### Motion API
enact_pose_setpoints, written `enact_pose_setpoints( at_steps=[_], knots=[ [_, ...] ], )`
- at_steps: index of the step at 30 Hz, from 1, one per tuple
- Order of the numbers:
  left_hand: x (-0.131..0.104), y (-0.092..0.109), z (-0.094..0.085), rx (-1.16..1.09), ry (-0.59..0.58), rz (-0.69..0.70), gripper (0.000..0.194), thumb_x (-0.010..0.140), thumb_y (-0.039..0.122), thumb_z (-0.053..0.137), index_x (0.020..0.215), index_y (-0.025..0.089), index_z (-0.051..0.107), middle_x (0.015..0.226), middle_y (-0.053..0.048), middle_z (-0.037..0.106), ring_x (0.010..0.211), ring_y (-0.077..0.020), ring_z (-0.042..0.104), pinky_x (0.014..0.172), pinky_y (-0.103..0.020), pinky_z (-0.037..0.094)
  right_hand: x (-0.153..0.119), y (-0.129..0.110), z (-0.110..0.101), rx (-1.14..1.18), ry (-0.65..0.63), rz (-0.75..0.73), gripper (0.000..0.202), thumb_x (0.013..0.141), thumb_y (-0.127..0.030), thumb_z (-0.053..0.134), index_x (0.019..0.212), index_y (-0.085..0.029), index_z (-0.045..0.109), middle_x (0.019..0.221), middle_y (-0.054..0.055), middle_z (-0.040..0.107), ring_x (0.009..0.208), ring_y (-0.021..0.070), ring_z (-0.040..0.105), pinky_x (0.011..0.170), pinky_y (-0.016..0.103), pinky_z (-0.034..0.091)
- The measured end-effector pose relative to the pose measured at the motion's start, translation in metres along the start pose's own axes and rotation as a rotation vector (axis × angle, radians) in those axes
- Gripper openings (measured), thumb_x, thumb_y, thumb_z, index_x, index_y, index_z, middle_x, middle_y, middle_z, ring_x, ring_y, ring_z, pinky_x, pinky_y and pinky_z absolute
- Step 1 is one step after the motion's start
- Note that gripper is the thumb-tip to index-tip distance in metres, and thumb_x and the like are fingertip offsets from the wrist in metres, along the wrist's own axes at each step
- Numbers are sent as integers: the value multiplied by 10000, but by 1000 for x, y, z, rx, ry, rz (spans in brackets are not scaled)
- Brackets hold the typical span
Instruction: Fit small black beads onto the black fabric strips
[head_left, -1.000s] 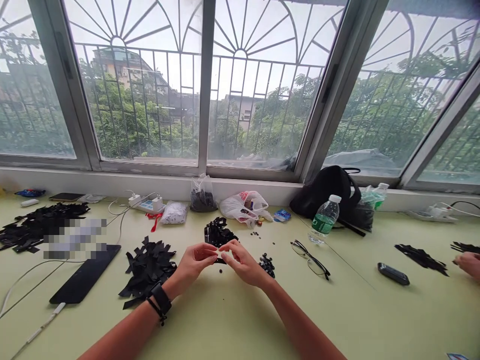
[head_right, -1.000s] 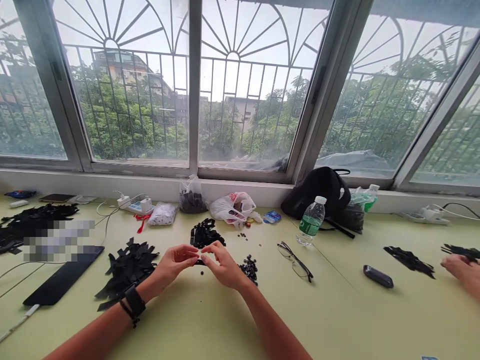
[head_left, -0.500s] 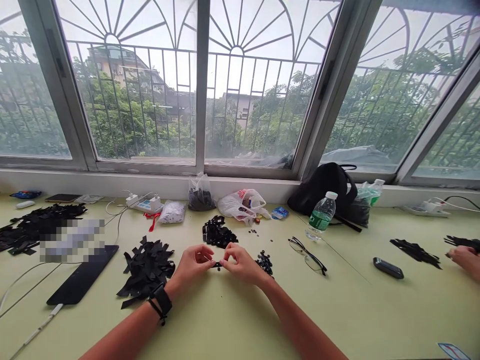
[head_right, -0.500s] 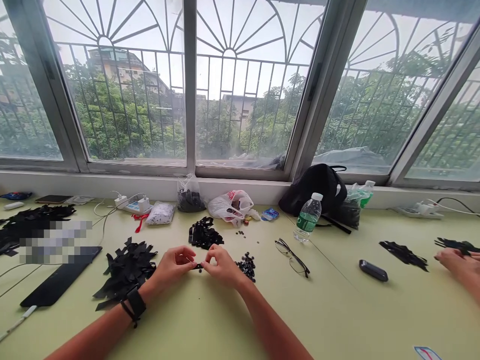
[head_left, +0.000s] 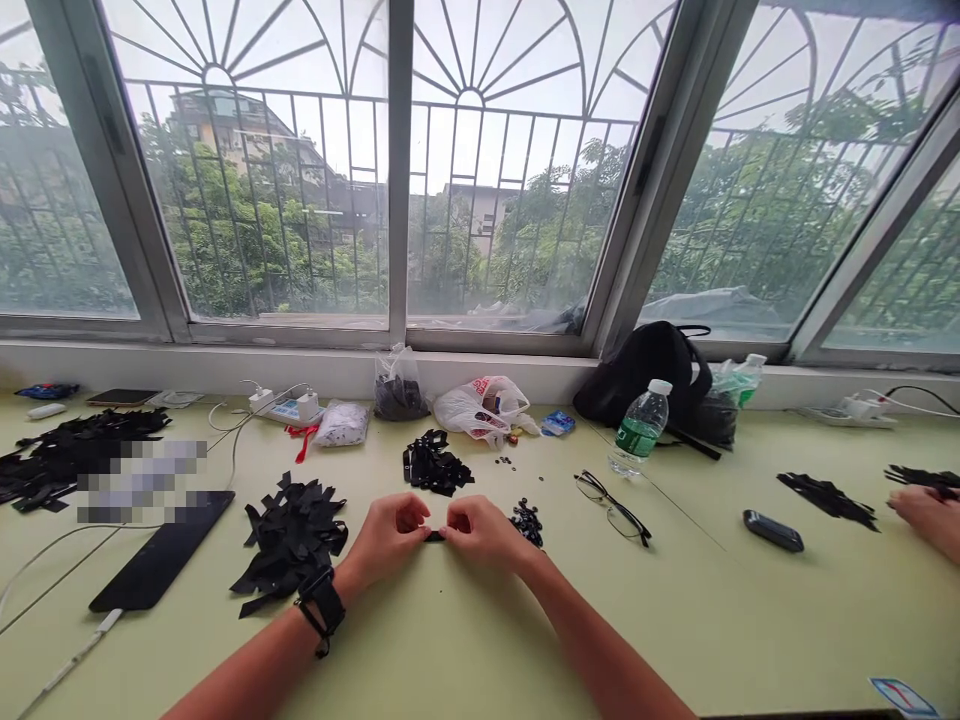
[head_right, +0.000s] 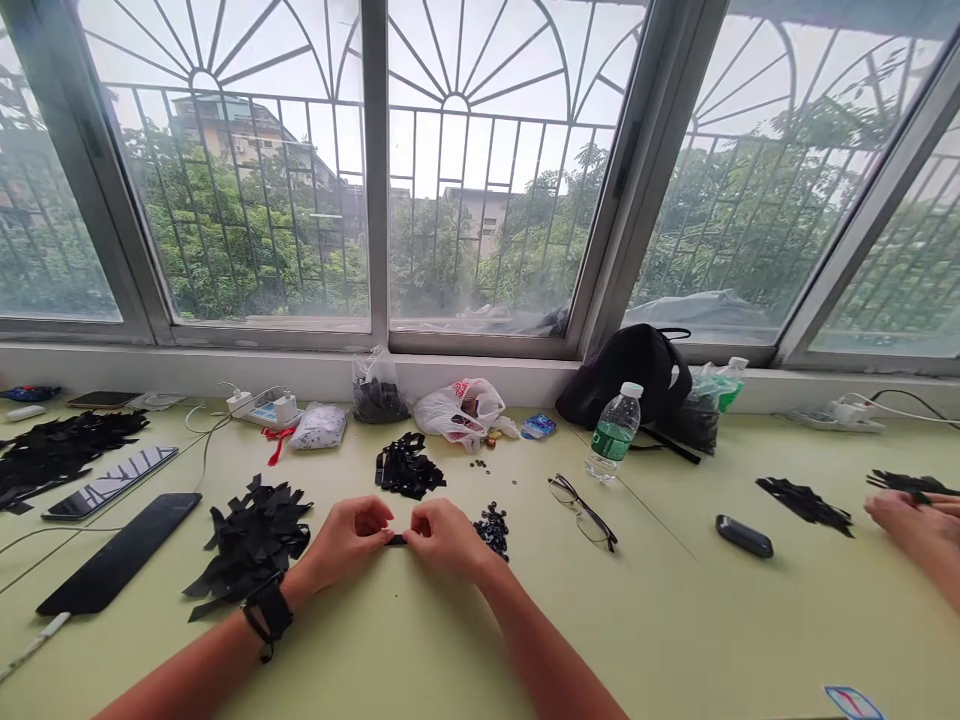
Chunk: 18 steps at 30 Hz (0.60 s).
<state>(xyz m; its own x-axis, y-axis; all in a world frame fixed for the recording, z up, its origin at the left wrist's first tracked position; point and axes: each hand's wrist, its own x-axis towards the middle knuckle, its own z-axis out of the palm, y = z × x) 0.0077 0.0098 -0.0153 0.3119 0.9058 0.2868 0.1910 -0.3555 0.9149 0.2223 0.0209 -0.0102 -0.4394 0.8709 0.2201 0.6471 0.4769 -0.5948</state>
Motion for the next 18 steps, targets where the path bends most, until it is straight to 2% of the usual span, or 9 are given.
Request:
enact_pose_setpoints(
  at_steps=[11,18],
  knots=[
    [0,1,1,11,-5,0,147,760,268,735,855,157,712,768,-38,699,712,-187,646,633,-275,491,3,2,1,1,-4,35,170,768,-250,665,633,-166,605,612,-19,602,574,112,493,539,224,297],
    [3,2,-3,-73,9,-24,229,738,361,791,822,157,726,768,-46,711,706,-184,645,638,-273,495,3,-5,-7,186,19,27,283,810,-335,671,613,-168,555,571,-38,499,558,106,432,534,231,298]
  ],
)
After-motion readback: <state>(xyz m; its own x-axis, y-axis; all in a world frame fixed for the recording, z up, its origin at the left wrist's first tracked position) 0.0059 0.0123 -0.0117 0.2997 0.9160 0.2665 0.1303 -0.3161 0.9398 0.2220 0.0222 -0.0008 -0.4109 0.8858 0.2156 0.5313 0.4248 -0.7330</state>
